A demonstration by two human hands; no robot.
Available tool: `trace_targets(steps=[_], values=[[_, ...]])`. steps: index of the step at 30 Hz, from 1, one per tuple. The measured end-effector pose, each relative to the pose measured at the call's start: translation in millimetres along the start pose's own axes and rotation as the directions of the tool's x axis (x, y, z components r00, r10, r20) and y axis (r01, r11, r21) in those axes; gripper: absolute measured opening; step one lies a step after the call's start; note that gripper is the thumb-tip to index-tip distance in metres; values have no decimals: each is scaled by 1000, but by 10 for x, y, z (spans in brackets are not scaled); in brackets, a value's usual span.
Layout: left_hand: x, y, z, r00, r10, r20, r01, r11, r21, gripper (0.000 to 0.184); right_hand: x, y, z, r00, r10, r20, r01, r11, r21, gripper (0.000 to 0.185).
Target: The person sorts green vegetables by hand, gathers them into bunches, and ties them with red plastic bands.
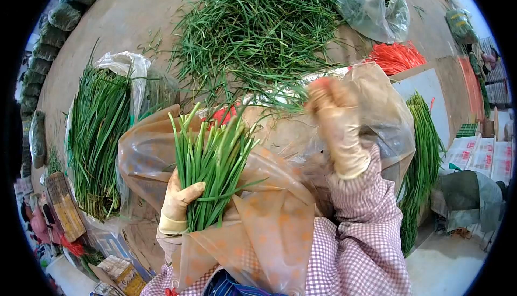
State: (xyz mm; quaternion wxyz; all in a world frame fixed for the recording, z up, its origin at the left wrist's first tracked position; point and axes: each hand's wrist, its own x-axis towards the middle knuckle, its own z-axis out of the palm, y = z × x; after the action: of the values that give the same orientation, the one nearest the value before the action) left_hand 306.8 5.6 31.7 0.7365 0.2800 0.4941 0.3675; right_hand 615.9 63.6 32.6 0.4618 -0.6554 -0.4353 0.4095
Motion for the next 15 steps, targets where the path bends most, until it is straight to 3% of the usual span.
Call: trace_targets(steps=[1, 2, 4, 6, 8, 12, 14, 15], values=[[4, -17, -7, 1000, 18, 6, -18, 1000, -22, 49, 78, 26, 12, 911, -356, -208, 307, 922, -235, 21], [17, -16, 2, 1000, 27, 2, -27, 999, -27, 49, 50, 3, 22, 909, -364, -201, 316, 919, -235, 21], [6, -26, 18, 1000, 2, -26, -3, 1000, -24, 48, -203, -124, 133, 872, -488, 27, 471, 824, -316, 23], [21, -3, 41, 1000, -7, -14, 6, 1000, -28, 48, -377, -232, 347, 609, -650, 454, 790, 552, -269, 28], [26, -13, 63, 1000, -11, -4, 11, 999, -36, 47, -474, -327, 575, 357, -686, 634, 933, 287, -215, 32], [12, -32, 47, 1000, -3, -25, 1, 998, -64, 47, -462, -172, 783, 298, -717, 630, 954, 223, -198, 25], [-3, -30, 29, 1000, 15, -27, -16, 999, -34, 47, -414, -95, 762, 420, -716, 558, 898, 417, -140, 22], [-5, -27, 11, 1000, 18, -22, -18, 1000, -4, 47, -383, -42, 729, 560, -700, 444, 791, 611, -34, 17]])
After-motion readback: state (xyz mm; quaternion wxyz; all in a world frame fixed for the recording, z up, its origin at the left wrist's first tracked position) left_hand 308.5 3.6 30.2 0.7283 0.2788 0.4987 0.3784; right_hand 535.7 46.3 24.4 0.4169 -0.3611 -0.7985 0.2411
